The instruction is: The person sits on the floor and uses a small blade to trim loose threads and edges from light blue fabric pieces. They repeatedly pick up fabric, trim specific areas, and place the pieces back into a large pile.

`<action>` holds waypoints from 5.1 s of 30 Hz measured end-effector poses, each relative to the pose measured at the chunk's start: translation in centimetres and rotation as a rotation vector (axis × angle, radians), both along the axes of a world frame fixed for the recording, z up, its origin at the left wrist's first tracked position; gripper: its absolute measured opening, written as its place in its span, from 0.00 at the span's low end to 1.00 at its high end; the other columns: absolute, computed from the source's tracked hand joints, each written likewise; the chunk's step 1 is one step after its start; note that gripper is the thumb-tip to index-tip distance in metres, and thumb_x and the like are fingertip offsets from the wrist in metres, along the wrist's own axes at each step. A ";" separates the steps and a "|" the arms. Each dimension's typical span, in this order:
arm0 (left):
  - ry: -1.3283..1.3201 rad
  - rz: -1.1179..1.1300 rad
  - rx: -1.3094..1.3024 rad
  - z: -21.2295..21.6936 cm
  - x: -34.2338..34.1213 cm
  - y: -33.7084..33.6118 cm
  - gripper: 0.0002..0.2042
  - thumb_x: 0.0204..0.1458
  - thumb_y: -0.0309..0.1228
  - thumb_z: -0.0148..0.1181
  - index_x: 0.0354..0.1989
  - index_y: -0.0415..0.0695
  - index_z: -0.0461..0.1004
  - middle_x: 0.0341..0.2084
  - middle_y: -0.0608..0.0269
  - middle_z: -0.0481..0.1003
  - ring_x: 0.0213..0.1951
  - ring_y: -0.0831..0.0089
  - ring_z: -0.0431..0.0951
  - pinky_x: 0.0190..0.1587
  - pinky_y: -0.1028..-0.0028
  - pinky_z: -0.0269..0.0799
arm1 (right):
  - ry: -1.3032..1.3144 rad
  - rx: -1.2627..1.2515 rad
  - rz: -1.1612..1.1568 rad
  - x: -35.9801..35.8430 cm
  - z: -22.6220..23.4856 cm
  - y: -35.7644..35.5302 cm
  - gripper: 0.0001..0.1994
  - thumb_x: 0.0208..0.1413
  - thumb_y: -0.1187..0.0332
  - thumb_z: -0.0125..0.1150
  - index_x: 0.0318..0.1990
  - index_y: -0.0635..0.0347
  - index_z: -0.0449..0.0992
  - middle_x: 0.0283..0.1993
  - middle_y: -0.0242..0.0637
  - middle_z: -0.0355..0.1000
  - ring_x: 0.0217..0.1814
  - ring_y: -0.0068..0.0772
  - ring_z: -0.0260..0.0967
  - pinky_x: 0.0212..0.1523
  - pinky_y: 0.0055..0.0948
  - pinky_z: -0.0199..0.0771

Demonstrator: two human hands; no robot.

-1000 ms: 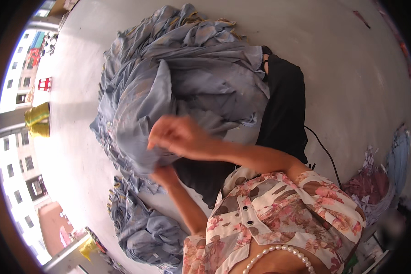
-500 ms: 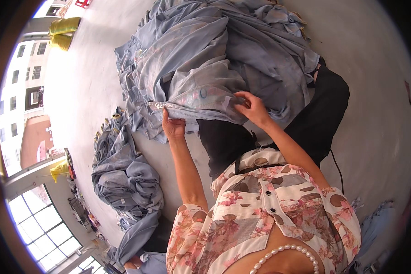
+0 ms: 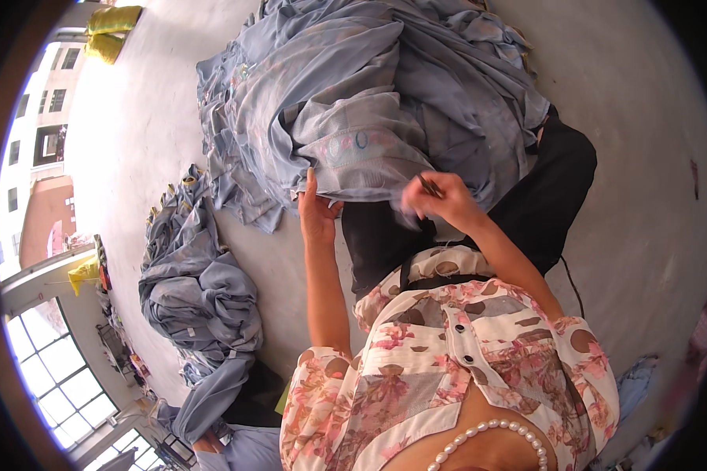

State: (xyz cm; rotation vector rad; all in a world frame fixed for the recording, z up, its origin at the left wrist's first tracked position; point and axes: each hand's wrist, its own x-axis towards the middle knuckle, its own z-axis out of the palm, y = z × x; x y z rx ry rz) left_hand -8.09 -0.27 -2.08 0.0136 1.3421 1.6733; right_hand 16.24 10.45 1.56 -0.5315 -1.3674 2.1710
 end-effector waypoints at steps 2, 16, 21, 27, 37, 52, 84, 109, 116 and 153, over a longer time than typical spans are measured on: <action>0.040 -0.013 -0.013 1.1 0.4 0.3 0.20 0.50 0.29 0.56 0.53 0.47 0.62 0.41 0.66 0.72 0.40 0.71 0.75 0.35 0.67 0.75 | 0.032 0.012 0.290 3.5 2.1 -0.4 0.07 0.54 0.69 0.61 0.29 0.62 0.74 0.28 0.29 0.73 0.25 0.13 0.63 0.27 0.15 0.63; -0.133 0.112 0.251 -1.9 -0.5 -2.7 0.21 0.43 0.16 0.49 0.49 0.43 0.64 0.39 0.61 0.74 0.38 0.69 0.77 0.40 0.66 0.77 | -0.456 0.601 -0.246 0.0 -1.6 -2.2 0.13 0.46 0.79 0.63 0.42 0.61 0.73 0.34 0.38 0.75 0.34 0.26 0.75 0.33 0.21 0.73; -0.288 0.209 0.243 -2.0 -0.8 -2.9 0.13 0.47 0.23 0.52 0.43 0.44 0.67 0.38 0.62 0.75 0.37 0.68 0.77 0.38 0.65 0.74 | -0.456 0.723 -0.253 -2.0 -0.3 -2.0 0.15 0.44 0.80 0.64 0.42 0.59 0.73 0.32 0.37 0.75 0.29 0.27 0.75 0.30 0.22 0.73; -0.103 0.410 0.006 -3.4 -2.3 -2.8 0.13 0.50 0.28 0.54 0.45 0.42 0.68 0.33 0.65 0.74 0.34 0.71 0.75 0.34 0.67 0.76 | -0.398 0.835 -0.213 -4.4 0.5 -1.7 0.14 0.44 0.81 0.64 0.39 0.59 0.73 0.28 0.35 0.74 0.26 0.24 0.73 0.28 0.21 0.71; 0.452 0.184 -0.335 -4.4 -2.3 -1.6 0.24 0.55 0.52 0.51 0.30 0.41 0.78 0.24 0.66 0.73 0.26 0.80 0.69 0.26 0.80 0.64 | -0.376 0.747 -0.168 -6.1 1.0 -2.0 0.09 0.47 0.79 0.64 0.36 0.61 0.73 0.23 0.31 0.72 0.22 0.15 0.65 0.25 0.17 0.65; 0.631 0.314 -0.096 -4.9 -3.5 -0.3 0.08 0.51 0.33 0.62 0.27 0.40 0.77 0.20 0.72 0.72 0.21 0.83 0.68 0.25 0.82 0.63 | -0.391 0.817 -0.169 -7.5 2.0 -1.6 0.10 0.49 0.74 0.63 0.40 0.61 0.72 0.27 0.35 0.73 0.25 0.20 0.70 0.27 0.20 0.69; -0.120 0.275 0.363 5.7 -0.6 -0.5 0.05 0.54 0.27 0.57 0.33 0.38 0.74 0.25 0.58 0.76 0.29 0.70 0.79 0.32 0.70 0.81 | -0.212 1.454 -0.340 -14.9 3.9 -0.2 0.11 0.48 0.64 0.65 0.35 0.56 0.70 0.23 0.32 0.68 0.23 0.36 0.68 0.24 0.32 0.67; -0.121 0.335 0.367 6.5 -1.2 -0.6 0.07 0.54 0.29 0.57 0.32 0.37 0.71 0.25 0.54 0.76 0.28 0.64 0.80 0.30 0.66 0.81 | -0.289 1.010 -0.222 -13.4 3.5 -0.8 0.11 0.54 0.68 0.62 0.40 0.64 0.71 0.27 0.33 0.73 0.27 0.19 0.70 0.29 0.20 0.70; -0.055 0.277 0.373 6.5 -0.8 -0.5 0.07 0.54 0.29 0.57 0.31 0.37 0.71 0.24 0.55 0.76 0.27 0.66 0.80 0.30 0.68 0.81 | -0.276 1.123 -0.286 -14.4 3.8 -0.5 0.10 0.52 0.66 0.63 0.36 0.60 0.70 0.23 0.36 0.72 0.23 0.31 0.72 0.23 0.26 0.69; 0.072 -0.272 -0.239 -0.5 2.5 -5.6 0.21 0.54 0.48 0.57 0.24 0.40 0.72 0.12 0.64 0.70 0.11 0.78 0.69 0.12 0.81 0.61 | -0.425 0.279 -0.316 -0.2 -3.3 0.7 0.04 0.55 0.71 0.61 0.33 0.61 0.73 0.25 0.18 0.65 0.23 0.06 0.54 0.24 0.11 0.52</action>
